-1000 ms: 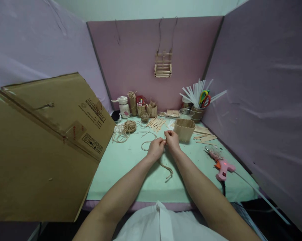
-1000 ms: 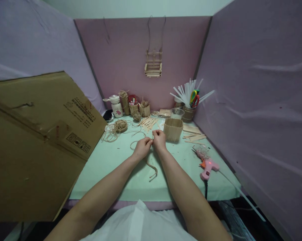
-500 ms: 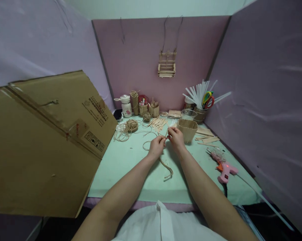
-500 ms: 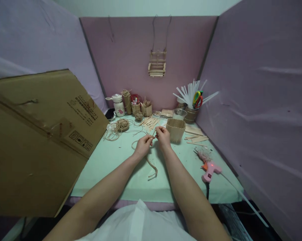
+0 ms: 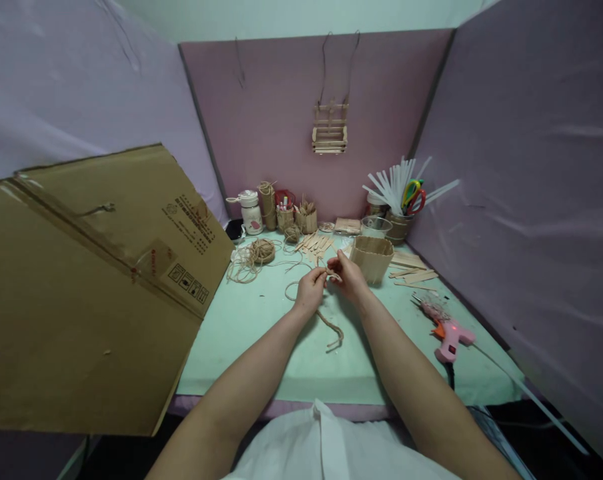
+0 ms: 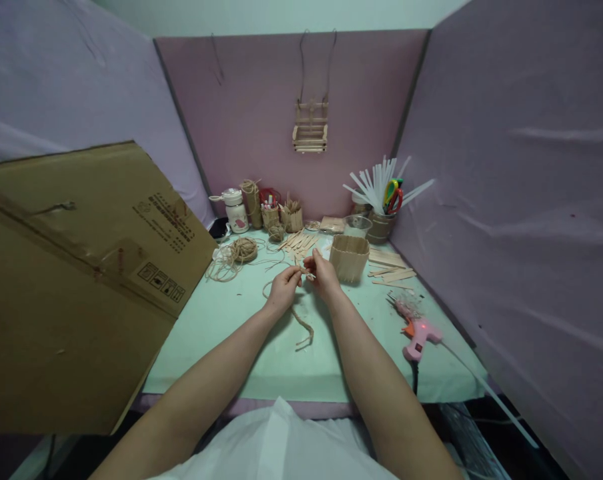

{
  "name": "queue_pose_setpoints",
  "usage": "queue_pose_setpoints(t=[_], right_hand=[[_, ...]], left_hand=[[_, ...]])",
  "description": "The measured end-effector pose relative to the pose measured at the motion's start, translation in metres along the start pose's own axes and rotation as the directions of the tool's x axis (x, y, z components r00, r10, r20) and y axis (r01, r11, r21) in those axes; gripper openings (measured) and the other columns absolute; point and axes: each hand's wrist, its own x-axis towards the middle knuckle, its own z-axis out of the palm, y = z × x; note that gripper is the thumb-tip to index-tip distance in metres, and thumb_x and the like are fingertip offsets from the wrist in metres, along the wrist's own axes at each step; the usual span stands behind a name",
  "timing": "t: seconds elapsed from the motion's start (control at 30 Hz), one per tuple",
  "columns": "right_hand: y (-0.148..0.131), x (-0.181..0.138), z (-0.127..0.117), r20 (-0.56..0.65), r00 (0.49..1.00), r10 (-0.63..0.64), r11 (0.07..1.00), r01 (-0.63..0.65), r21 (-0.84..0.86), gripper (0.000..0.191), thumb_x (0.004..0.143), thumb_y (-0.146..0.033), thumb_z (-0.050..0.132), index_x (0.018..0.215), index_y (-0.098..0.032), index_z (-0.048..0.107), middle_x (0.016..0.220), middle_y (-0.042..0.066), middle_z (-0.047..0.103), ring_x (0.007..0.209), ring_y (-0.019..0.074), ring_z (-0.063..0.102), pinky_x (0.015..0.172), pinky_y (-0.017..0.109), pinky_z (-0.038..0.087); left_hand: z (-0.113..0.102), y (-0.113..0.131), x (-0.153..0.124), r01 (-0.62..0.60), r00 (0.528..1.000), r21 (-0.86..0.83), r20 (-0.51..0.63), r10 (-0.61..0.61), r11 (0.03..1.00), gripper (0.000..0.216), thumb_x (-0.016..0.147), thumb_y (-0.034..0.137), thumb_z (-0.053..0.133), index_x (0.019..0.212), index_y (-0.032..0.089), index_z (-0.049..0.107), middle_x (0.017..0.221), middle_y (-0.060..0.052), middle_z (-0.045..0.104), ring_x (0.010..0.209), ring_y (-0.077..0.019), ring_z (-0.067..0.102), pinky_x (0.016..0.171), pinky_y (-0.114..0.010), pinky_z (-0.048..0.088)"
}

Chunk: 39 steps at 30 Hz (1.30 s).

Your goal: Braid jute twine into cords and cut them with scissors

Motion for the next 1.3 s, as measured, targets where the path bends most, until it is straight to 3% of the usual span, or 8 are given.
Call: queue_pose_setpoints(t=[0.1,0.3,0.6,0.93,1.03,1.2,1.3], right_hand=[[-0.001,-0.005,0.001,0.117,0.991,0.067,0.995,-0.058,-0.078,0.042,0.072,-0.059,0.056,0.068,-0.018,0.060,0.061,0.002,0.058,0.054,0.0122,0.052,0.047,0.023,0.038],[-0.002,-0.012,0.003,0.188,0.982,-0.005,0.998,0.016,-0.056,0.036,0.051,-0.042,0.079,0.068,-0.017,0.060,0.058,-0.002,0.055,0.053,0.0098,0.050,0.049,0.022,0.039],[0.010,0.008,-0.010,-0.035,0.998,-0.058,0.998,0.059,0.020,0.040,0.053,-0.049,0.076,0.066,-0.018,0.055,0.046,-0.007,0.039,0.039,0.0066,0.033,0.035,0.022,0.025],[0.011,0.012,-0.011,-0.183,0.980,-0.081,0.996,0.084,0.007,0.031,0.059,-0.045,0.072,0.063,-0.019,0.054,0.045,-0.006,0.038,0.037,0.0074,0.032,0.034,0.023,0.026],[0.014,0.014,-0.013,-0.178,0.981,-0.073,0.997,0.069,-0.028,0.032,0.062,-0.047,0.069,0.063,-0.020,0.053,0.044,-0.007,0.037,0.035,0.0077,0.031,0.033,0.024,0.025],[0.021,0.014,-0.012,-0.065,0.998,-0.015,0.984,0.003,-0.179,0.033,0.073,-0.052,0.055,0.072,-0.018,0.056,0.050,-0.003,0.047,0.038,0.0100,0.039,0.038,0.024,0.030],[0.020,0.012,-0.011,-0.089,0.961,-0.262,0.876,0.198,-0.440,0.022,0.076,-0.039,0.051,0.077,-0.018,0.057,0.063,0.001,0.055,0.052,0.0126,0.048,0.049,0.025,0.039]], left_hand=[[0.001,-0.003,0.002,0.002,1.000,-0.007,0.020,-0.002,1.000,0.017,0.080,0.023,0.045,0.075,0.016,0.059,0.066,0.001,0.057,0.065,-0.0115,0.051,0.066,-0.022,0.040],[-0.001,-0.004,0.004,0.019,1.000,0.037,0.022,-0.019,0.999,0.017,0.079,0.020,0.046,0.072,0.015,0.060,0.073,-0.002,0.063,0.071,-0.0127,0.055,0.070,-0.024,0.043],[0.007,-0.006,-0.003,0.006,0.988,-0.035,0.155,-0.001,0.999,0.020,0.078,0.020,0.047,0.078,0.016,0.067,0.068,0.000,0.062,0.067,-0.0118,0.054,0.068,-0.025,0.044],[0.007,0.005,-0.007,-0.011,0.980,-0.044,0.199,0.020,0.999,0.020,0.080,0.026,0.048,0.071,0.015,0.063,0.066,0.000,0.059,0.066,-0.0117,0.051,0.068,-0.024,0.044],[0.010,0.004,-0.008,0.006,0.976,-0.039,0.218,0.003,0.999,0.019,0.079,0.025,0.048,0.070,0.015,0.062,0.065,-0.001,0.059,0.066,-0.0114,0.050,0.068,-0.025,0.044],[0.009,-0.001,-0.002,0.055,0.992,-0.139,0.121,-0.039,0.989,0.018,0.080,0.025,0.048,0.078,0.015,0.063,0.066,-0.001,0.059,0.065,-0.0106,0.051,0.067,-0.024,0.044],[0.003,-0.008,0.006,0.117,0.992,-0.191,-0.012,-0.122,0.975,0.019,0.081,0.025,0.047,0.082,0.014,0.063,0.065,0.000,0.059,0.061,-0.0093,0.049,0.063,-0.022,0.043]])
